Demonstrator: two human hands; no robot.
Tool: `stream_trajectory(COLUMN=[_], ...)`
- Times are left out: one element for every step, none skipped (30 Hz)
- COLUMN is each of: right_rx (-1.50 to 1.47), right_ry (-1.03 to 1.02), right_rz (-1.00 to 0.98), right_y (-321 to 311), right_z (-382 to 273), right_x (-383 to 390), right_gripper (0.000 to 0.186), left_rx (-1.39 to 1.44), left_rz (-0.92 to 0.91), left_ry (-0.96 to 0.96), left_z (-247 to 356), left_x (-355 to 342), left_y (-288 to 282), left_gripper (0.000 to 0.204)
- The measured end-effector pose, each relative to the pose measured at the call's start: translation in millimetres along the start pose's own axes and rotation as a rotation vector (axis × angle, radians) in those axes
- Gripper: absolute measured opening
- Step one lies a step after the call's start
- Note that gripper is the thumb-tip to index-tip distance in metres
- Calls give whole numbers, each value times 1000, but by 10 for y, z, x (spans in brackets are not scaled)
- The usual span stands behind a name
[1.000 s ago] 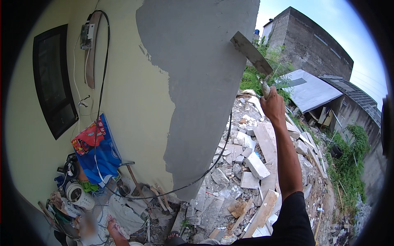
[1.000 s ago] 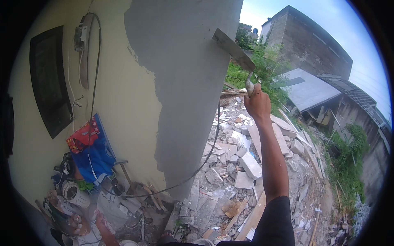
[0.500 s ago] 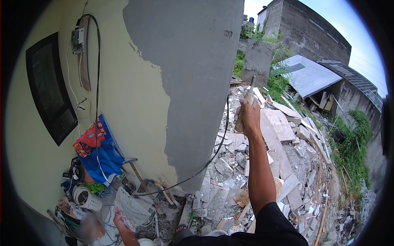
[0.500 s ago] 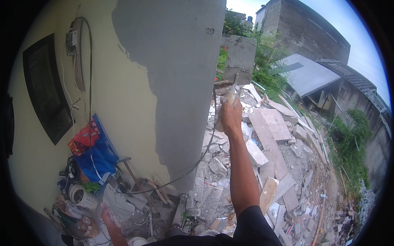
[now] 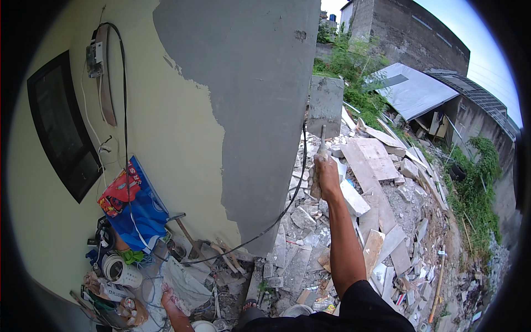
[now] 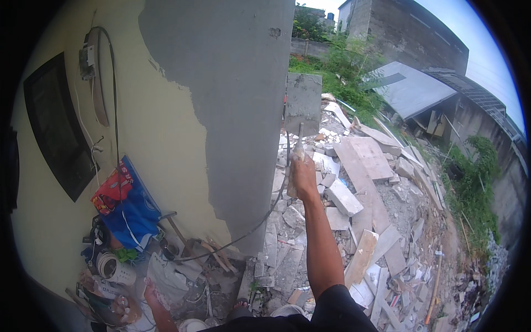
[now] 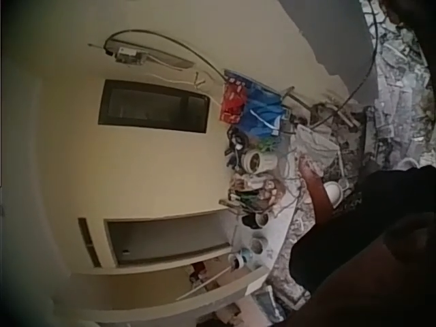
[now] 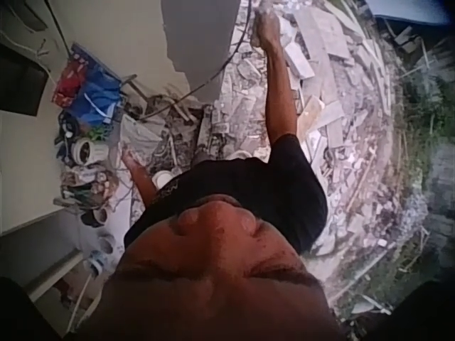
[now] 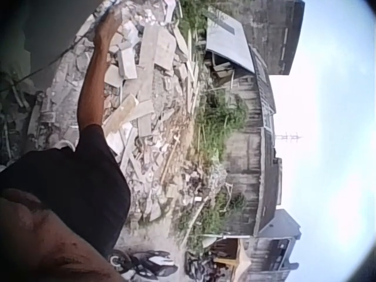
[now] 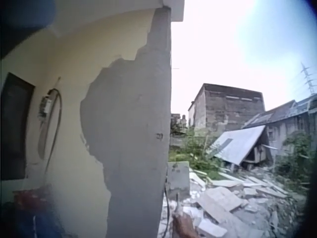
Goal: Applying and smoothing plaster or mortar onto an exterior wall using a trowel.
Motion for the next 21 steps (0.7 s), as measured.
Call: stream_trajectory(right_rx=[-3, -13, -23, 170, 342, 423, 498, 309, 417, 495, 412, 531, 478, 427, 429, 391, 350, 247, 246, 197, 148], right_ry=[-1, 72, 147, 51, 123, 76, 11, 307, 337, 293, 434, 331, 360, 394, 392, 183, -26, 17, 17, 12, 9], right_rz=[-4, 10, 26, 53, 116, 162, 161, 48, -41, -87, -143, -255, -288, -320, -325, -385, -442, -440, -442, -444, -446], right_y=[-40, -119, -199, -253, -418, -496, -659, -119, -275, -272, -195, -15, 61, 115, 161, 264, 352, 350, 371, 389, 400], right_z=[135, 332, 603, 740, 965, 1202, 1518, 1259, 1552, 1606, 1789, 1758, 1876, 1971, 1994, 1881, 1711, 1663, 1580, 1497, 1433], right_x=[33, 64, 134, 299, 681, 1033, 1358, 1856, 2139, 2392, 2620, 2738, 2857, 2946, 2967, 2966, 2976, 2936, 2923, 2921, 2906], right_gripper=[23, 22, 22, 22, 22, 24, 26, 24, 41, 41, 47, 52, 52, 53, 53, 53, 53, 53, 53, 49, 45], left_rx=[-9, -7, -4, 8, 17, 116, 211, 219, 241, 299, 354, 371, 386, 390, 353, 313, 315, 319, 322, 314, 314], left_rz=[-58, -57, 18, 85, 77, -39, -164, -145, -196, -263, -319, -374, -438, -442, -526, -612, -613, -605, -595, -585, -582], left_ry=[-7, -2, 4, 9, 13, -64, -157, -178, -253, -342, -411, -451, -504, -505, -514, -523, -520, -518, -514, -475, -473], left_z=[37, 36, 41, 27, 23, -26, -114, -253, -557, -742, -901, -1080, -1277, -1378, -1445, -1475, -1471, -1455, -1429, -1436, -1431], left_x=[45, 57, 53, 25, 71, 131, 199, 160, 67, 146, 289, 351, 441, 543, 660, 744, 761, 761, 750, 671, 619], left_y=[76, 106, 69, 137, 232, 536, 803, 584, 647, 909, 1185, 1321, 1469, 1630, 1810, 1959, 2049, 2129, 2173, 2202, 2249], left_gripper=[63, 63, 61, 59, 59, 56, 55, 54, 54, 55, 56, 58, 59, 59, 62, 64, 64, 63, 62, 60, 60])
Point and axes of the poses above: each hand's wrist, its own x-axis away from the middle knuckle, its own y-axis out of the palm, z = x × y, the point moved 6 cm from there along -x, towards the middle knuckle, and after that the axes turned 6 degrees about -x, right-handed, at the moved point
